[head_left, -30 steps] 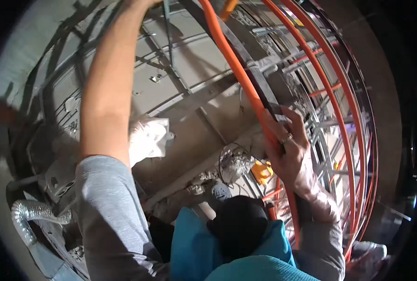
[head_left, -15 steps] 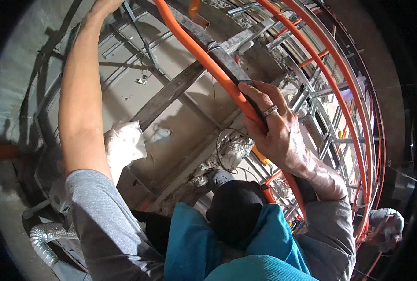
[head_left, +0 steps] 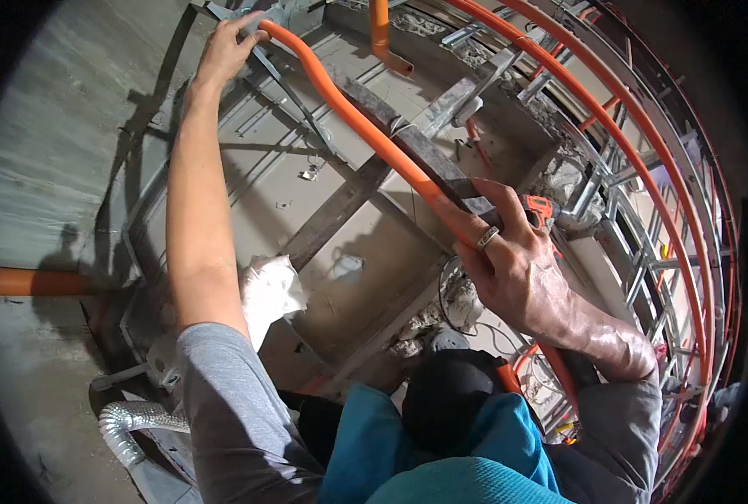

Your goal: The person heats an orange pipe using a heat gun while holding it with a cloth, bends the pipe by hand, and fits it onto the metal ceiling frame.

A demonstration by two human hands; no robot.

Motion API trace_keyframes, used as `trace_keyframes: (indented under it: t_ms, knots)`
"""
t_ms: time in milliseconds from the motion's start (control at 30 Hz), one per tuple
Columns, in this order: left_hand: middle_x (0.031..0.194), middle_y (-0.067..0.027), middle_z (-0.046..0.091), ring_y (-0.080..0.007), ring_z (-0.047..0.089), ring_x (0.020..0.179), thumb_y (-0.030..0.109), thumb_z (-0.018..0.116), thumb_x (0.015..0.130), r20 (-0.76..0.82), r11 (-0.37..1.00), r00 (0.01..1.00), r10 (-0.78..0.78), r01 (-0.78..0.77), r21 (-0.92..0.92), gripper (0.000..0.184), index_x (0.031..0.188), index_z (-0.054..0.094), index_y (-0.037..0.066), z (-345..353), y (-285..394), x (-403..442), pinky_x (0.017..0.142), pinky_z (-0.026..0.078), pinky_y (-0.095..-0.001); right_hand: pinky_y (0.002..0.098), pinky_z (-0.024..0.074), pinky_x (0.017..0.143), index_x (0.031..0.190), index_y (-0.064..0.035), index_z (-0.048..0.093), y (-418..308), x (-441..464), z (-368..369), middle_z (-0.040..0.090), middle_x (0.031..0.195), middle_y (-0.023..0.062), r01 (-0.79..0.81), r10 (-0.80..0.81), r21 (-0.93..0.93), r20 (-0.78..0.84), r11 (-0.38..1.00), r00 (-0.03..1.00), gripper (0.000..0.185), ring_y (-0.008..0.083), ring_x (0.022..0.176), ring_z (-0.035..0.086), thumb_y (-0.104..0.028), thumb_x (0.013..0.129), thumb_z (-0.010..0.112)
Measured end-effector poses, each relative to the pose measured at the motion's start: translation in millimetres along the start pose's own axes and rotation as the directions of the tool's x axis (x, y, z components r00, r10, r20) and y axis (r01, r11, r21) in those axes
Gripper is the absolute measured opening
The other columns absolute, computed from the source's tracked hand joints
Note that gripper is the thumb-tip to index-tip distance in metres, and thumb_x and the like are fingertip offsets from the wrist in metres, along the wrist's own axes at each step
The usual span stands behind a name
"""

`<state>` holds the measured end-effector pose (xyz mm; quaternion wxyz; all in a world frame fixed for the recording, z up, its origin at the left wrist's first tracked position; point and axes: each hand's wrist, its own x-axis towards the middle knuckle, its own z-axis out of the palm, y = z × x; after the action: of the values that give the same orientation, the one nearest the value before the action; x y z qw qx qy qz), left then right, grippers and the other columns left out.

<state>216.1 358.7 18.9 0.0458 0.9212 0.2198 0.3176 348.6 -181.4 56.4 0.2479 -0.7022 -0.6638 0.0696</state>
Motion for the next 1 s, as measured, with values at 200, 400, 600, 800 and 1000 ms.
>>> trace_keyframes:
  t_ms: [200, 400, 600, 800, 1000]
  knots:
    - [0.125, -0.0231, 0.066, -0.0398, 0.062, 0.121, 0.041, 0.077, 0.091, -0.046, 0.997, 0.998, -0.034, 0.030, -0.067, 0.051, 0.137, 0.068, 0.020, -2.0, 7.8, -1.9, 0.103, 0.050, -0.0457, 0.0450, 0.0621, 0.070, 0.143, -0.0176, 0.061, -0.6, -2.6, 2.8, 0.051, 0.136, 0.0250, -0.025, 0.026, 0.007, -0.035, 1.000, 0.999, 0.054, 0.0342, 0.080, 0.072, -0.002, 0.092, 0.068]
    - [0.122, -0.0232, 0.066, -0.0396, 0.063, 0.118, 0.042, 0.079, 0.089, -0.031, 0.996, 0.997, -0.076, 0.075, -0.044, 0.053, 0.136, 0.069, 0.021, -4.6, 14.4, -2.1, 0.101, 0.051, -0.0451, 0.0449, 0.0618, 0.071, 0.143, -0.0159, 0.061, 7.2, -3.2, 6.9, 0.051, 0.136, 0.0246, 0.038, -0.039, -0.013, -0.082, 0.999, 0.996, 0.052, 0.0359, 0.082, 0.072, -0.003, 0.093, 0.068]
    - [0.121, -0.0233, 0.065, -0.0400, 0.063, 0.117, 0.041, 0.080, 0.089, -0.034, 0.996, 0.996, -0.077, 0.075, -0.058, 0.052, 0.136, 0.069, 0.022, -6.0, 15.7, -3.8, 0.100, 0.051, -0.0449, 0.0446, 0.0622, 0.072, 0.146, -0.0162, 0.058, 6.4, -3.1, 5.5, 0.050, 0.136, 0.0247, 0.030, -0.030, 0.012, -0.062, 0.999, 0.998, 0.058, 0.0361, 0.082, 0.072, -0.001, 0.091, 0.067]
    - [0.122, -0.0234, 0.064, -0.0415, 0.062, 0.116, 0.042, 0.079, 0.089, -0.005, 0.994, 0.994, -0.113, 0.112, -0.015, 0.053, 0.137, 0.068, 0.024, -10.6, 24.8, -2.3, 0.099, 0.052, -0.0463, 0.0461, 0.0634, 0.081, 0.146, -0.0084, 0.055, 4.6, -2.4, -1.3, 0.045, 0.136, 0.0299, 0.003, -0.003, 0.019, 0.042, 1.000, 0.999, 0.061, 0.0446, 0.103, 0.068, 0.000, 0.086, 0.064]
    - [0.127, -0.0188, 0.065, -0.0334, 0.062, 0.123, 0.029, 0.077, 0.094, 0.007, 0.987, 0.987, -0.163, 0.163, -0.016, 0.047, 0.139, 0.067, 0.019, -13.6, 35.2, -3.6, 0.104, 0.049, -0.0418, 0.0446, 0.0642, 0.069, 0.148, -0.0140, 0.056, 6.7, -2.5, 1.7, 0.048, 0.136, 0.0292, 0.000, 0.000, -0.002, -0.007, 1.000, 1.000, 0.061, 0.0413, 0.086, 0.073, 0.000, 0.090, 0.065]
